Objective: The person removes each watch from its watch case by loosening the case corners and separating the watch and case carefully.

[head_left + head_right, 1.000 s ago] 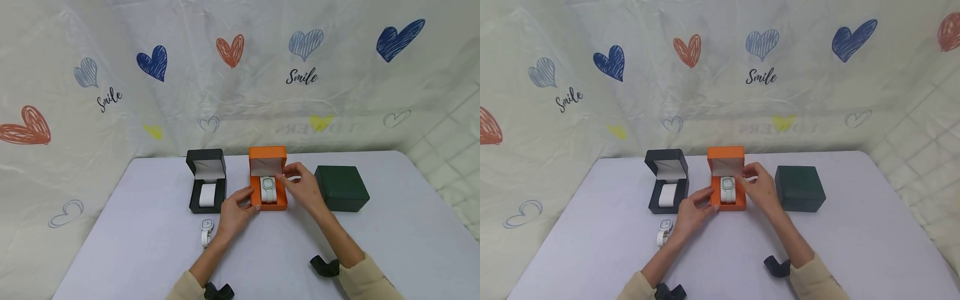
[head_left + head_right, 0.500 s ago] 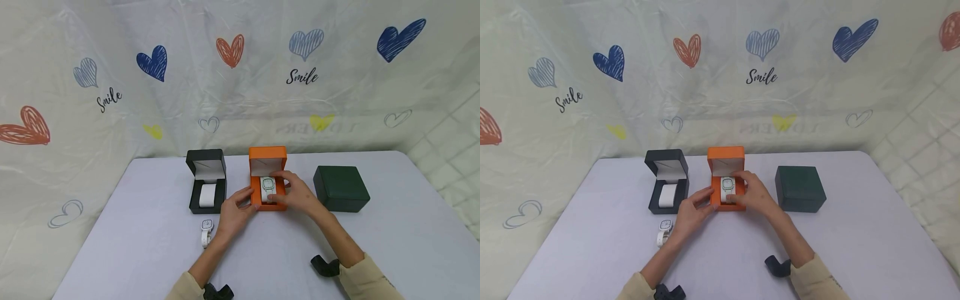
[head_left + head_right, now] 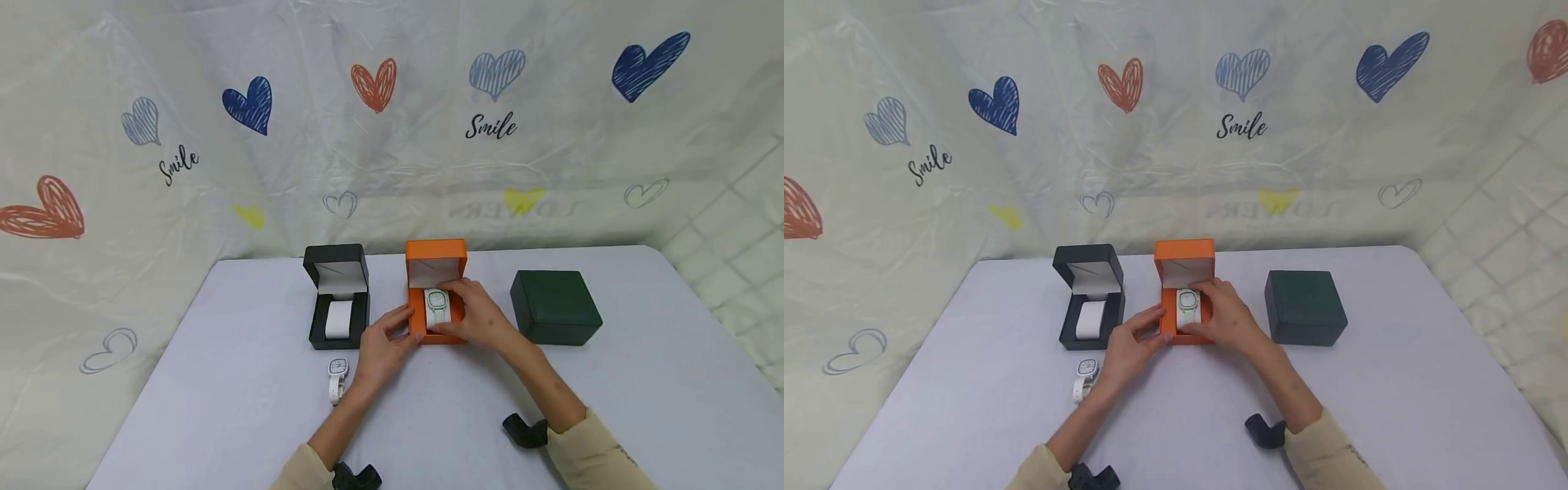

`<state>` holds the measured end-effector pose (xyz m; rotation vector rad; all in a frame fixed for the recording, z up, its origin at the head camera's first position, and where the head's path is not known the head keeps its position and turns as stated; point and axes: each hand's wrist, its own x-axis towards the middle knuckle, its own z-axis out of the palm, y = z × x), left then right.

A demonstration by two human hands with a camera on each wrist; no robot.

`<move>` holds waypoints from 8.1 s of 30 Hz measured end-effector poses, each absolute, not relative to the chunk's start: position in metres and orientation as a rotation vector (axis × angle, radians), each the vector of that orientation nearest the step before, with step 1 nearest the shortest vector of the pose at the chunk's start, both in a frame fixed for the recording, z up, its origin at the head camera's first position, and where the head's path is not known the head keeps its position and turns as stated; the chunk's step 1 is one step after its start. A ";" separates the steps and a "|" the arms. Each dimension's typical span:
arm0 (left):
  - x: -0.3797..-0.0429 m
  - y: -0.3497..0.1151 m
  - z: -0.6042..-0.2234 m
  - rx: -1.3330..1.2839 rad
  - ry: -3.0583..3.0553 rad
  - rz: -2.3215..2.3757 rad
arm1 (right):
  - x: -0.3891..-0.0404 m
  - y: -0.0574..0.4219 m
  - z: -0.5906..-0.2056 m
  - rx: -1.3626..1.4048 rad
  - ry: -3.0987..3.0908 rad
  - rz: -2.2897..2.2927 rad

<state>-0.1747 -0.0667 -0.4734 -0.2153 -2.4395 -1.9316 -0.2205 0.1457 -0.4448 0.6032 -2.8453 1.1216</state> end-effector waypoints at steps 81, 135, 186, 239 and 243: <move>-0.167 -0.053 -0.439 -0.398 -2.363 -2.247 | -0.161 0.146 -0.426 0.603 -2.522 1.496; -0.160 -0.054 -0.442 -0.399 -2.328 -2.304 | -0.145 0.152 -0.433 0.691 -2.526 1.497; -0.158 -0.052 -0.445 -0.385 -2.453 -2.206 | -0.141 0.164 -0.437 0.757 -2.522 1.518; -0.156 -0.053 -0.441 -0.337 -2.201 -2.525 | -0.144 0.158 -0.420 0.314 -2.374 1.934; -0.155 -0.052 -0.439 -0.302 -2.223 -2.502 | -0.145 0.158 -0.422 0.301 -2.396 1.919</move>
